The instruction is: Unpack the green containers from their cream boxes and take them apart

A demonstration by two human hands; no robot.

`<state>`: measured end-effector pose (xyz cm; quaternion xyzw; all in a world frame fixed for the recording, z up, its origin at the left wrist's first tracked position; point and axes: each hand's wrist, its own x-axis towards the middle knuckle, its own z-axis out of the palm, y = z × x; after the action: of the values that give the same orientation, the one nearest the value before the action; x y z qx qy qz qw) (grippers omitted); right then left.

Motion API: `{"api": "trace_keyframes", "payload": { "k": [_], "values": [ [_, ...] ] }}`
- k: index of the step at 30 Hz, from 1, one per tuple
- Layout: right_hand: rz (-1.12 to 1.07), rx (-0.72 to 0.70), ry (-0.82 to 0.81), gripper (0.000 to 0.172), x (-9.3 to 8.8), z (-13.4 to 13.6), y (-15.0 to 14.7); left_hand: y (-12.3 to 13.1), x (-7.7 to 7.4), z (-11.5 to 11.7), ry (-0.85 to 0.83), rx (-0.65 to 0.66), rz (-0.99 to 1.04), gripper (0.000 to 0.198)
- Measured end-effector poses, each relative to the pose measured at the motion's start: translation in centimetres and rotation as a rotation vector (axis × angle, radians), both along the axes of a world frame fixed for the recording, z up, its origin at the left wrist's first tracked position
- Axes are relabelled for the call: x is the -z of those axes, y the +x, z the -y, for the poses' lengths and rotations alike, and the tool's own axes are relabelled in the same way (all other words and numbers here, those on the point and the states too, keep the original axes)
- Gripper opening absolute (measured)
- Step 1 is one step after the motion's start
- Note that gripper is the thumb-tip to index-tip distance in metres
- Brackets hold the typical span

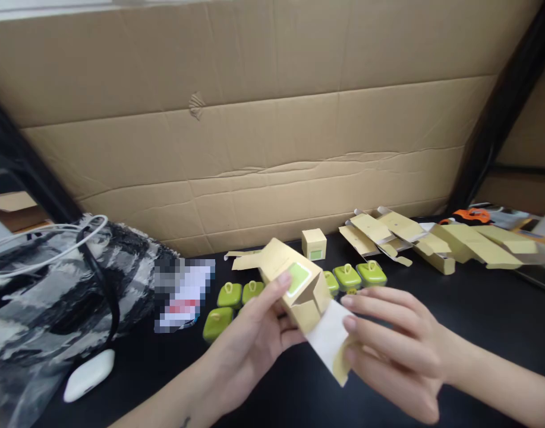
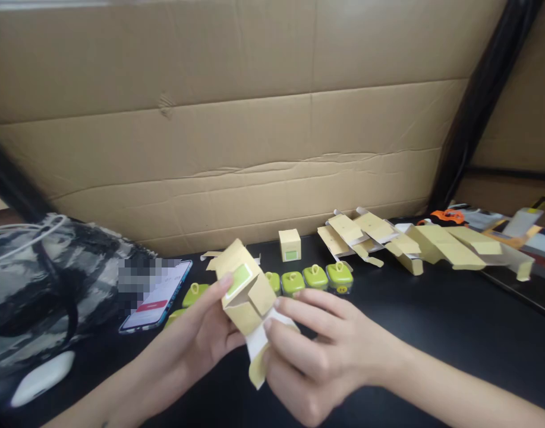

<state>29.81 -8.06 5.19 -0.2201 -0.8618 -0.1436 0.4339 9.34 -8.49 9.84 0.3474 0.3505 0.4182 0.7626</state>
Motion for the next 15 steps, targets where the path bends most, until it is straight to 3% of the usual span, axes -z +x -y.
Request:
{"api": "trace_keyframes", "payload": {
  "k": [3,9,12,15],
  "values": [
    [0.19,-0.087,0.285,0.012,-1.0,0.3,-0.5,-0.6,0.4,-0.2,0.061,-0.129,-0.085,0.041],
    [0.281,0.008,0.3,0.03,-1.5,0.2,-1.2,-0.3,0.3,-0.4,0.31,-0.281,-0.188,0.051],
    [0.201,0.008,0.168,0.033,-1.1,0.2,-1.5,0.0,0.4,-0.3,0.333,-0.323,-0.19,0.052],
    [-0.089,-0.052,-0.237,0.031,-0.5,0.4,-2.0,0.0,0.9,-0.3,0.352,-0.368,-0.197,0.038]
  ]
}}
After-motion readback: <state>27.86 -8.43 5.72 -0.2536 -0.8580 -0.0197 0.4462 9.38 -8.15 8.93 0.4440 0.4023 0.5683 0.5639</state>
